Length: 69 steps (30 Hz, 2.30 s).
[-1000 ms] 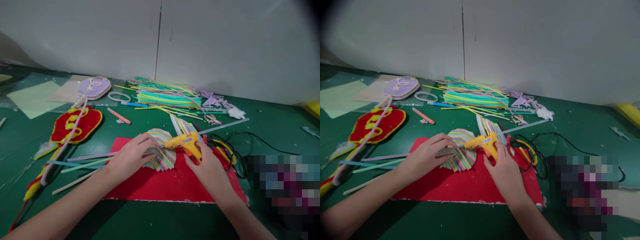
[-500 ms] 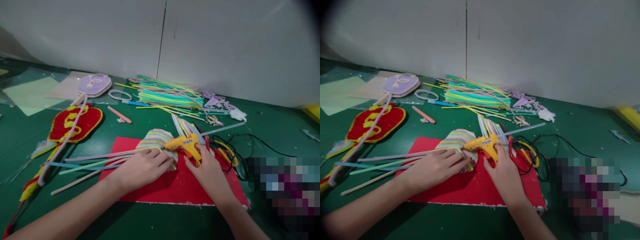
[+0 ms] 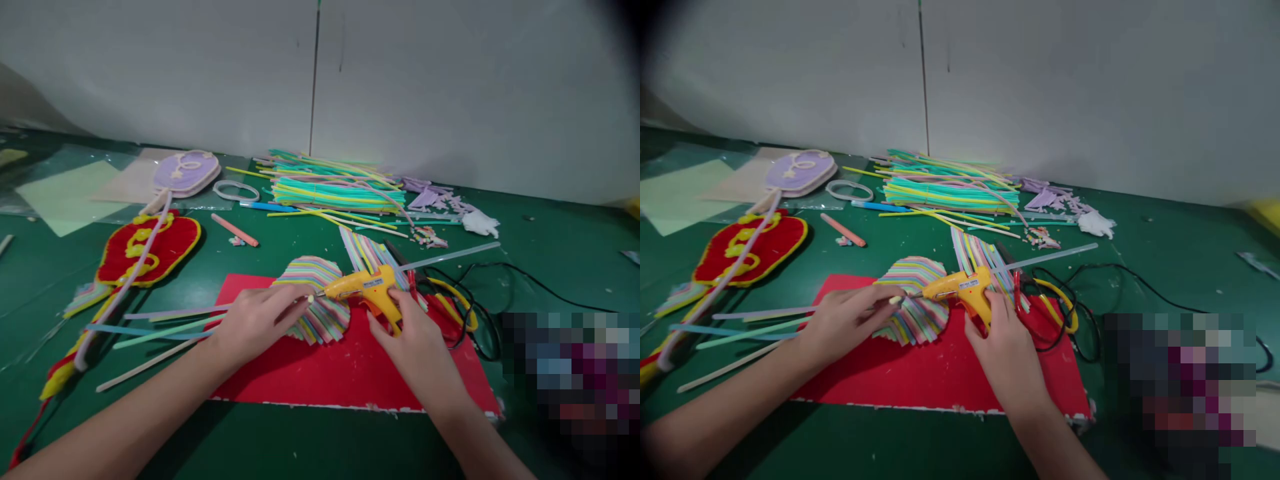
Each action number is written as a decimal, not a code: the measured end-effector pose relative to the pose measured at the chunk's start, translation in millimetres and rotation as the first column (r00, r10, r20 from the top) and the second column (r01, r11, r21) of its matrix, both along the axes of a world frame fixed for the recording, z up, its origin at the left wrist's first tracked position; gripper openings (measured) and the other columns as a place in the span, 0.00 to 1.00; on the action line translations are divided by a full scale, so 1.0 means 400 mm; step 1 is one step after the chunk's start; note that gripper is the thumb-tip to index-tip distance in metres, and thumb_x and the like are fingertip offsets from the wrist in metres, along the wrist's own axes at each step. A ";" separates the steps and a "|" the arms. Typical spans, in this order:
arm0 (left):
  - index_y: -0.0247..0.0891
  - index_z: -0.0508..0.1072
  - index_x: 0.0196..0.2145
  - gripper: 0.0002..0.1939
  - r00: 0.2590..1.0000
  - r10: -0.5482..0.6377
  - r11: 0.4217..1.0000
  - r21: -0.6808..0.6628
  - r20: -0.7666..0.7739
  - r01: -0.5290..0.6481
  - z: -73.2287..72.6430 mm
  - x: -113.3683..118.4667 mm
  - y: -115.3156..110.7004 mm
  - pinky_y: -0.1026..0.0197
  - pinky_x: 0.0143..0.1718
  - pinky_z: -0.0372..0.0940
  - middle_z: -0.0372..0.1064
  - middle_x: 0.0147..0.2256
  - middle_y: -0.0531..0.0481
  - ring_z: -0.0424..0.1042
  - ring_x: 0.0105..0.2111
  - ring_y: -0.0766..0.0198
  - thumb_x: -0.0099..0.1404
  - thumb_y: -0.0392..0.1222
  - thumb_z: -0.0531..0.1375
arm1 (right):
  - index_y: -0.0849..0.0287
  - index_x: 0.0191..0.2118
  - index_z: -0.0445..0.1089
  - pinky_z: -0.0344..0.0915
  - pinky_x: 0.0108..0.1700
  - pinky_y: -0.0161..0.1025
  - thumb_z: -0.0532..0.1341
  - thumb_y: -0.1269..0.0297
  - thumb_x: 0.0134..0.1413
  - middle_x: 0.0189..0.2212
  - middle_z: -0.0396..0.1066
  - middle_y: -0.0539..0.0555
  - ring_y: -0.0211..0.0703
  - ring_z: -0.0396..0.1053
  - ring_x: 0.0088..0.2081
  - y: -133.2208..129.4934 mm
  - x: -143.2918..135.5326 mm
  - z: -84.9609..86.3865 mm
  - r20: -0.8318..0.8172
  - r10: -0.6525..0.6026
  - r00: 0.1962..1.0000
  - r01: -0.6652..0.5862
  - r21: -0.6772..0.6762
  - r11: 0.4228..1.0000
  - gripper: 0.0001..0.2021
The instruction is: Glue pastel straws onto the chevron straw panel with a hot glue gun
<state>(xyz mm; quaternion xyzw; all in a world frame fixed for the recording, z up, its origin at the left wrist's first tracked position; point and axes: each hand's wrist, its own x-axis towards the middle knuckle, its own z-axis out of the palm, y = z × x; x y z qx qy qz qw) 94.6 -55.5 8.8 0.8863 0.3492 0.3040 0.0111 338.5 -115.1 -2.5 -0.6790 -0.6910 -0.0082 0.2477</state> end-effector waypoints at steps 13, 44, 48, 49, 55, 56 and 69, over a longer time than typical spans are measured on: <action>0.40 0.72 0.38 0.11 0.997 0.074 0.994 -0.080 0.038 -0.071 -0.003 0.007 0.008 0.71 0.20 0.60 0.77 0.27 0.56 0.72 0.19 0.71 0.70 0.44 0.51 | 0.62 0.49 0.62 0.72 0.37 0.44 0.52 0.60 0.61 0.42 0.73 0.62 0.53 0.74 0.41 -0.005 0.003 0.008 -0.053 0.070 0.996 -0.072 -0.029 0.997 0.15; 0.41 0.72 0.38 0.11 0.997 0.069 0.992 -0.104 0.041 -0.065 -0.005 0.005 0.006 0.70 0.19 0.58 0.77 0.26 0.56 0.71 0.18 0.71 0.70 0.43 0.51 | 0.63 0.48 0.66 0.73 0.40 0.46 0.48 0.55 0.63 0.44 0.74 0.65 0.54 0.74 0.45 -0.026 0.013 0.005 -0.036 -0.007 0.999 0.006 -0.024 1.000 0.19; 0.41 0.72 0.39 0.10 0.997 0.068 0.994 -0.093 0.035 -0.064 -0.002 0.005 0.005 0.70 0.20 0.59 0.77 0.27 0.57 0.71 0.19 0.71 0.70 0.43 0.51 | 0.62 0.48 0.66 0.73 0.41 0.46 0.48 0.53 0.62 0.45 0.73 0.66 0.54 0.74 0.45 -0.033 0.018 -0.001 -0.052 -0.024 0.998 0.022 -0.026 0.999 0.20; 0.41 0.72 0.39 0.10 0.997 0.068 0.994 -0.092 0.033 -0.065 -0.001 0.005 0.006 0.70 0.21 0.59 0.77 0.27 0.56 0.71 0.19 0.71 0.70 0.43 0.51 | 0.63 0.48 0.66 0.73 0.41 0.46 0.48 0.52 0.62 0.45 0.74 0.66 0.54 0.74 0.44 -0.035 0.019 -0.002 -0.053 -0.025 0.998 0.024 -0.029 0.999 0.21; 0.41 0.72 0.38 0.12 0.996 0.085 0.993 -0.082 0.021 -0.083 0.002 0.009 0.005 0.70 0.19 0.58 0.77 0.26 0.56 0.71 0.18 0.71 0.70 0.45 0.50 | 0.62 0.47 0.66 0.73 0.37 0.43 0.48 0.52 0.63 0.44 0.74 0.65 0.52 0.75 0.43 -0.050 0.030 -0.007 -0.058 -0.023 0.998 0.023 -0.006 1.000 0.20; 0.40 0.72 0.38 0.12 0.996 0.088 0.993 -0.078 0.019 -0.086 0.001 0.009 0.005 0.70 0.20 0.58 0.77 0.27 0.56 0.71 0.18 0.71 0.70 0.45 0.50 | 0.62 0.47 0.66 0.73 0.36 0.42 0.48 0.52 0.63 0.44 0.74 0.65 0.52 0.75 0.43 -0.053 0.032 -0.008 -0.055 -0.032 0.998 0.032 -0.001 1.000 0.20; 0.40 0.73 0.38 0.13 0.995 0.101 0.989 -0.109 0.018 -0.099 0.000 0.007 0.005 0.70 0.21 0.60 0.78 0.30 0.54 0.72 0.19 0.71 0.70 0.45 0.50 | 0.60 0.48 0.65 0.73 0.35 0.39 0.53 0.57 0.60 0.41 0.75 0.61 0.49 0.76 0.40 -0.091 0.082 -0.003 0.023 0.057 0.998 -0.055 -0.073 0.996 0.16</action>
